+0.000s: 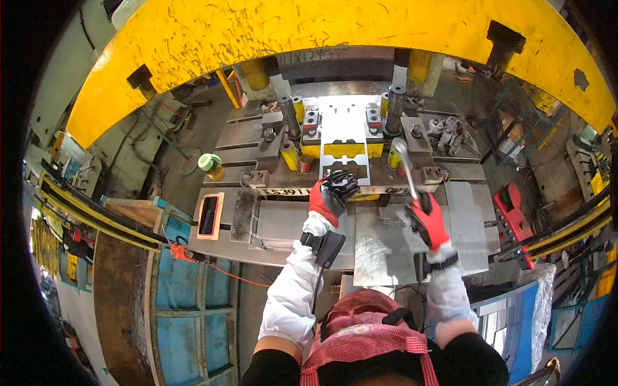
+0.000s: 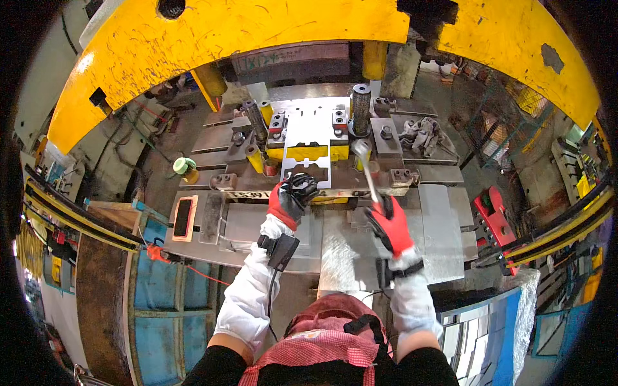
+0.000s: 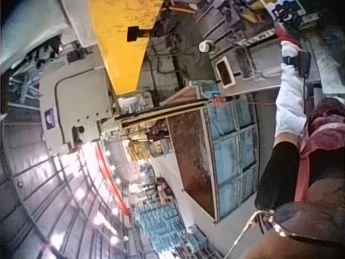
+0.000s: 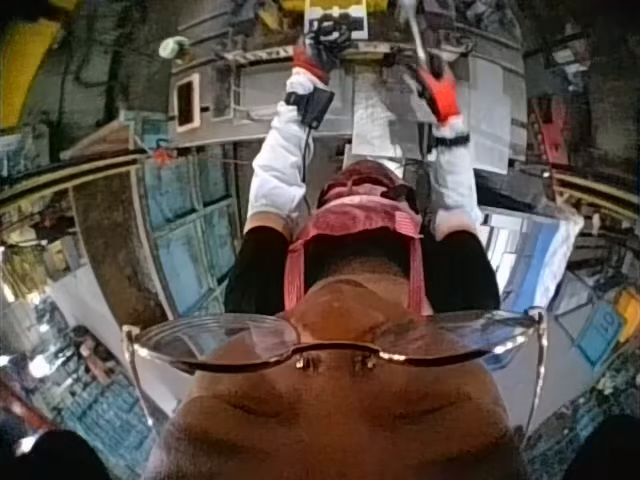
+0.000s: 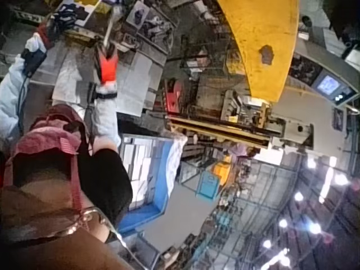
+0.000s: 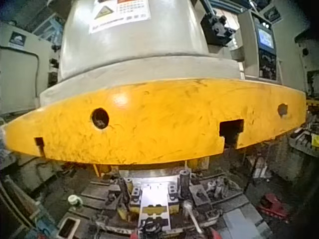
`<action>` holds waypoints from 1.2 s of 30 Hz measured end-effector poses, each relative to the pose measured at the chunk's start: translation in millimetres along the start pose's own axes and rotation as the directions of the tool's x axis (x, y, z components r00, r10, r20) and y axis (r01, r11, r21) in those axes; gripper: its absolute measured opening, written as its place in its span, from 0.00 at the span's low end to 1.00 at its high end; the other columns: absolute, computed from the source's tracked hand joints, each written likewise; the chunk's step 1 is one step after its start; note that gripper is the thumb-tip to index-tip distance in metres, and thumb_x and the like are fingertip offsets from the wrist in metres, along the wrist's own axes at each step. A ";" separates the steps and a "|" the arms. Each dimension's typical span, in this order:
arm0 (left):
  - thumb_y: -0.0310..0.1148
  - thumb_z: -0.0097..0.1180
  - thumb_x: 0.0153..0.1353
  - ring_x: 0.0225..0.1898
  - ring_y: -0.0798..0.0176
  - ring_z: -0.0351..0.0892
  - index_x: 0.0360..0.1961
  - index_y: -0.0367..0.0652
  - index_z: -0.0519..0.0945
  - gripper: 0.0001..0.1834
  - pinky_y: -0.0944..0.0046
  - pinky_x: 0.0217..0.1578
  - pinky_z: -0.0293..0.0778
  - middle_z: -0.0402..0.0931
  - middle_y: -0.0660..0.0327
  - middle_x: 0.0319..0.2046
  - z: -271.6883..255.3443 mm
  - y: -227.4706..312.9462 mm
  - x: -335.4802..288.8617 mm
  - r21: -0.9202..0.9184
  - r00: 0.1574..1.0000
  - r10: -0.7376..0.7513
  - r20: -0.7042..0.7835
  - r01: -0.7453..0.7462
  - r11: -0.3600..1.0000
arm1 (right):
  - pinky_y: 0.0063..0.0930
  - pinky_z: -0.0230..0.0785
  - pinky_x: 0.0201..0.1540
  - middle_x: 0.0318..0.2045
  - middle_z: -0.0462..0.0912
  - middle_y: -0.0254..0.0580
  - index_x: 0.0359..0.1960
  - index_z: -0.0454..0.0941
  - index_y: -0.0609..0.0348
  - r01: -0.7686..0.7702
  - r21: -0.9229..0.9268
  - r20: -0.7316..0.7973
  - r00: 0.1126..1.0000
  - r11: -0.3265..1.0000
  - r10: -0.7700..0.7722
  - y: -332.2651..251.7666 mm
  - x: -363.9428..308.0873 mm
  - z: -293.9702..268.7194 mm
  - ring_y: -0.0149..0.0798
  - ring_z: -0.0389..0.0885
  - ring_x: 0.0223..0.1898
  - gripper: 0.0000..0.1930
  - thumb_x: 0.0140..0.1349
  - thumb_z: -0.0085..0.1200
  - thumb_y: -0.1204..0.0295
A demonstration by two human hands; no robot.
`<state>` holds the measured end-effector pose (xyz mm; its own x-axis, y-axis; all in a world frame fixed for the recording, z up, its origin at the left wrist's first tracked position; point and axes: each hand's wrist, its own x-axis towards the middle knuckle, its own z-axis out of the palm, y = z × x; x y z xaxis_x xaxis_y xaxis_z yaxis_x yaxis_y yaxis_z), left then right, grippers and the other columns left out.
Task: The worker is seen using a large industrial press to stamp metal sheets into specific shapes.
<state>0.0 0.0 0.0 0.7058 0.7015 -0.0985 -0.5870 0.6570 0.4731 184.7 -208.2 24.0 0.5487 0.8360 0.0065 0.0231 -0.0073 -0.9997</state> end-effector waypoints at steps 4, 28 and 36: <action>0.40 0.35 0.66 0.40 0.48 0.78 0.46 0.33 0.70 0.21 0.49 0.44 0.75 0.75 0.48 0.41 -1.7 7.6 5.5 -0.023 1.000 0.001 0.003 -0.001 1.000 | 0.23 0.68 0.35 0.34 0.77 0.36 0.51 0.66 0.64 -0.148 0.085 -0.359 0.918 0.985 0.169 78.1 -73.1 -55.0 0.29 0.74 0.32 0.23 0.53 0.59 0.74; 0.42 0.33 0.67 0.44 0.44 0.75 0.45 0.30 0.69 0.23 0.48 0.49 0.71 0.74 0.43 0.42 -12.4 5.9 11.9 -0.045 0.995 -0.065 0.078 0.068 0.997 | 0.36 0.67 0.42 0.34 0.78 0.49 0.42 0.72 0.58 -0.333 -0.433 -0.647 0.762 0.838 -0.031 183.3 -120.9 -106.2 0.50 0.76 0.39 0.21 0.51 0.58 0.58; 0.43 0.33 0.66 0.45 0.44 0.74 0.45 0.31 0.70 0.24 0.47 0.49 0.70 0.74 0.44 0.43 -16.3 8.5 6.2 -0.050 0.989 -0.053 0.138 0.061 0.997 | 0.36 0.67 0.41 0.34 0.79 0.48 0.42 0.72 0.58 -0.322 -0.380 -0.638 0.770 0.867 0.006 173.6 -122.7 -98.3 0.47 0.77 0.38 0.21 0.50 0.60 0.59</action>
<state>-7.1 14.4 -10.8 0.7840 0.6208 -0.0021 -0.5620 0.7112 0.4223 203.5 -366.0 -148.0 0.9560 0.2930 0.0139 0.1610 -0.4843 -0.8600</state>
